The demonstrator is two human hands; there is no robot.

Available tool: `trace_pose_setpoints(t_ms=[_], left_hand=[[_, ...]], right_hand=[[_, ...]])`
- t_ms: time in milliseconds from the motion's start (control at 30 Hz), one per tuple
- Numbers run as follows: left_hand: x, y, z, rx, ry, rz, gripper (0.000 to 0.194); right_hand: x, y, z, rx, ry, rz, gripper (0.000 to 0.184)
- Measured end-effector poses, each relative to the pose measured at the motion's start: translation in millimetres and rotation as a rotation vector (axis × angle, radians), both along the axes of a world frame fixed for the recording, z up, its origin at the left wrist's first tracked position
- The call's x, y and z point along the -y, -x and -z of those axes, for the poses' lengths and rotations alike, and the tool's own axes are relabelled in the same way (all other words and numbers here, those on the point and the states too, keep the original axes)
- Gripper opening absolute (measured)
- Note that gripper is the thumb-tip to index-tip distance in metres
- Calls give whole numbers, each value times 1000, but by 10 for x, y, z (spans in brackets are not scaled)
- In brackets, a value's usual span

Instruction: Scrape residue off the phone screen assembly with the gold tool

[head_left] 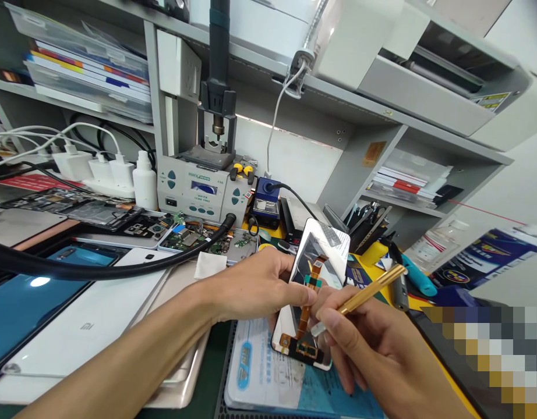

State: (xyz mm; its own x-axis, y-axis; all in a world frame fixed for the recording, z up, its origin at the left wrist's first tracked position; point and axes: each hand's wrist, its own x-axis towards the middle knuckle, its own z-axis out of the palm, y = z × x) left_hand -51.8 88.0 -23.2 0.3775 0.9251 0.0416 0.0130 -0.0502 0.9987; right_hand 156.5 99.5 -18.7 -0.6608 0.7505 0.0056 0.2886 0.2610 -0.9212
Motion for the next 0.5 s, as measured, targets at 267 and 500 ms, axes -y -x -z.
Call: trace_pose_setpoints(t_ms=[267, 500], left_hand=[[8, -5, 5, 11, 10, 0, 16], [-6, -11, 11, 17, 27, 6, 13]], right_hand=[[-34, -15, 30, -51, 8, -26, 32], [-15, -4, -4, -15, 11, -18, 35]])
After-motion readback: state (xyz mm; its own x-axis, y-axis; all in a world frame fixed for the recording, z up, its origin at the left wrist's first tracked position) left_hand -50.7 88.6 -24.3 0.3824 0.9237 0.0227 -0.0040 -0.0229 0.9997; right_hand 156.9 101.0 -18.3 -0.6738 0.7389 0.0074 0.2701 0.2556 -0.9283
